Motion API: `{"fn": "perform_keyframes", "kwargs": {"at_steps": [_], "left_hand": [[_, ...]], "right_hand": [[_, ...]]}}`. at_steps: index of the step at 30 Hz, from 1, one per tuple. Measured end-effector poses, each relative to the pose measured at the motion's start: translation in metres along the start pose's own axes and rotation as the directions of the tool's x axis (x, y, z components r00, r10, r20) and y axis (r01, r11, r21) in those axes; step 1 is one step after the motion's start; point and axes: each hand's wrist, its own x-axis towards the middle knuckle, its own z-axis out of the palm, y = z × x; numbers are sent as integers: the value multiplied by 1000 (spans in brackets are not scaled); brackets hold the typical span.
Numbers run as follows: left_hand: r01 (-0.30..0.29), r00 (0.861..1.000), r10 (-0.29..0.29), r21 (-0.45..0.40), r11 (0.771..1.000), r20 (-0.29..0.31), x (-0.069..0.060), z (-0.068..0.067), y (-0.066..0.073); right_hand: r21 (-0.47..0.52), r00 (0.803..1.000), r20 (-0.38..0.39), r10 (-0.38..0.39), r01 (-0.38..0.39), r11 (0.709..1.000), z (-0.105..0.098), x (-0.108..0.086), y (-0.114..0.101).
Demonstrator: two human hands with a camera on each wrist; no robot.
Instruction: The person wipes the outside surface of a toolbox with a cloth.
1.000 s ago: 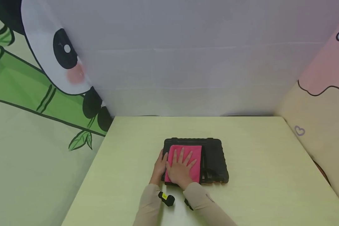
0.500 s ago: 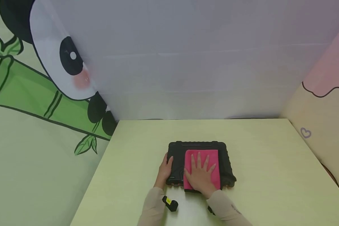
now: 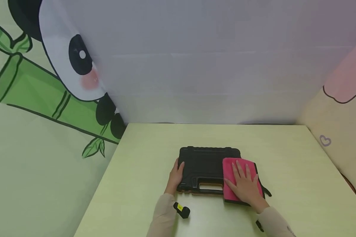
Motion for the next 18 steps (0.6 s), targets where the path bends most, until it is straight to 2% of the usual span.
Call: {"fn": "perform_keyframes", "kwargs": {"at_steps": [3, 5, 9, 15, 18], "left_hand": [[9, 1000, -9, 0, 1000, 6, -1, -2, 0], [11, 1000, -11, 9, 1000, 13, -1, 1, 2], [12, 1000, -12, 9, 1000, 16, -3, 1, 6], [3, 1000, -3, 19, 1000, 2, -3, -2, 4], [2, 1000, -2, 19, 1000, -5, -2, -1, 2]], "right_hand": [[13, 1000, -9, -13, 13, 1000, 2, 0, -2], [-2, 1000, -17, -8, 8, 1000, 3, -1, -2], [-24, 999, -30, -9, 8, 1000, 11, -1, -17], [-62, 996, -61, -68, 65, 996, 35, 4, -68], [-47, 994, -43, -97, 95, 994, 45, 8, -96]]}}
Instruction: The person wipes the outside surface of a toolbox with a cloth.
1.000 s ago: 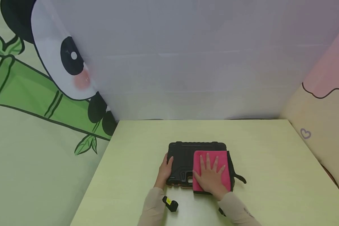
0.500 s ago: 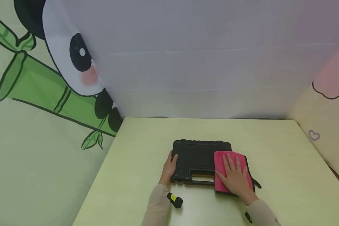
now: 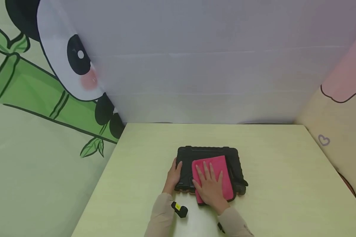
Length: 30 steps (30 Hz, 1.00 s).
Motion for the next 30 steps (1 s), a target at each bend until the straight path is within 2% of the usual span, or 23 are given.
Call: {"fn": "perform_keyframes", "kwargs": {"at_steps": [4, 8, 14, 19, 23, 26, 30], "left_hand": [[-2, 1000, 2, -5, 1000, -5, 3, 0, -2], [10, 1000, -10, -1, 1000, -7, 4, 0, -4], [-8, 1000, 8, -11, 1000, 1, 2, -2, -4], [-8, 1000, 8, -26, 1000, -11, 2, -2, -5], [0, 1000, 0, -28, 1000, 2, 2, -1, -5], [-2, 1000, 2, -30, 1000, 11, 1, 1, -4], [1, 1000, -1, -16, 1000, 5, 2, 3, -3]], "right_hand": [[64, 999, 44, -28, 25, 998, 4, 7, -28], [64, 997, 74, 1, -6, 998, 3, 10, -32], [15, 990, 45, 131, -131, 991, -6, 9, 0], [29, 984, 66, 166, -168, 985, -24, 5, 42], [47, 975, 68, 214, -217, 975, -33, -2, 72], [70, 972, 37, 234, -236, 969, -35, -6, 85], [59, 974, 10, 227, -227, 972, -32, -5, 86]]}}
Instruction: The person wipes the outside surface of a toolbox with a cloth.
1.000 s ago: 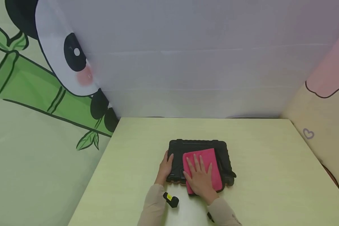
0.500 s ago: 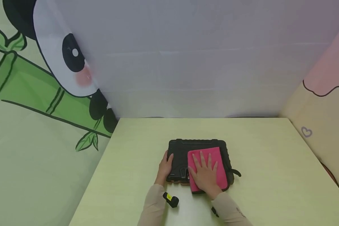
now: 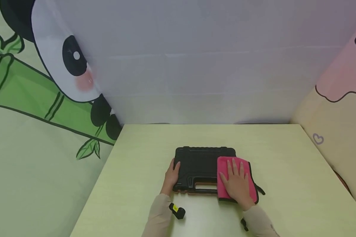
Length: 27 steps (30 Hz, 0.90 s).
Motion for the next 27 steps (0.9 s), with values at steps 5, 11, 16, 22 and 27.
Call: {"fn": "perform_keyframes", "kwargs": {"at_steps": [5, 11, 16, 22, 27], "left_hand": [[0, 1000, 0, 15, 1000, 13, 0, 4, 0], [-10, 1000, 10, 50, 999, 10, 0, 1, 0], [-12, 1000, 12, 65, 998, -1, -4, -6, 3], [-109, 993, 110, 46, 993, -34, 12, 0, -24], [-121, 992, 123, 52, 991, -39, 17, 1, -29]], "right_hand": [[-13, 999, 5, 38, -38, 999, 4, -3, -13], [-2, 999, 38, 15, -15, 1000, 14, 2, -50], [16, 990, 100, -97, 96, 995, 28, 5, -96], [39, 959, 189, -209, 206, 978, 39, 4, -138], [-11, 972, 157, -176, 180, 984, 43, 2, -145]]}}
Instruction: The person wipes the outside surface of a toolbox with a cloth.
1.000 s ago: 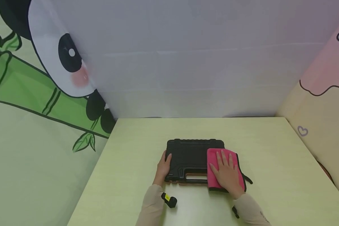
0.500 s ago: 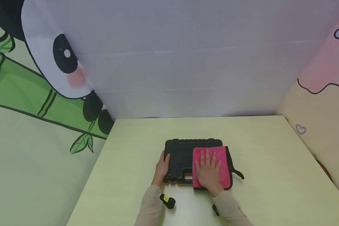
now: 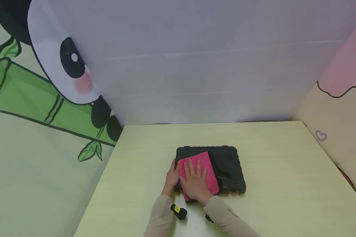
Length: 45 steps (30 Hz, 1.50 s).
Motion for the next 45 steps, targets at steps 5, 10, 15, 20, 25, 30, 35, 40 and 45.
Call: {"fn": "perform_keyframes", "kwargs": {"at_steps": [5, 10, 15, 20, 25, 30, 35, 40, 45], "left_hand": [[72, 997, -72, -2, 997, 37, -10, -6, 28], [104, 994, -105, 19, 994, 37, -18, -10, 29], [90, 995, -90, 1, 996, 44, -17, -12, 24], [96, 995, -96, -6, 995, 34, -19, -16, 25], [84, 996, -84, -6, 996, 26, -18, -18, 27], [86, 996, -86, -8, 996, 22, -17, -16, 29], [74, 997, -74, -1, 997, 30, -15, -14, 28], [60, 998, -60, 1, 998, 34, -13, -13, 28], [69, 997, -70, 8, 998, 41, -12, -14, 28]], "right_hand": [[-10, 996, -39, 84, -84, 996, -2, -8, 16], [0, 987, -94, 130, -130, 991, -7, -25, 49], [-13, 973, -155, 168, -172, 985, -16, -38, 89], [34, 964, -160, 214, -211, 977, -24, -42, 115], [138, 951, -182, 249, -226, 964, -29, -43, 135], [341, 929, -123, 349, -291, 894, -32, -48, 150], [418, 916, -169, 364, -268, 868, -40, -49, 156], [317, 942, -186, 277, -210, 925, -58, -36, 161], [267, 967, -119, 227, -189, 945, -76, -3, 168]]}}
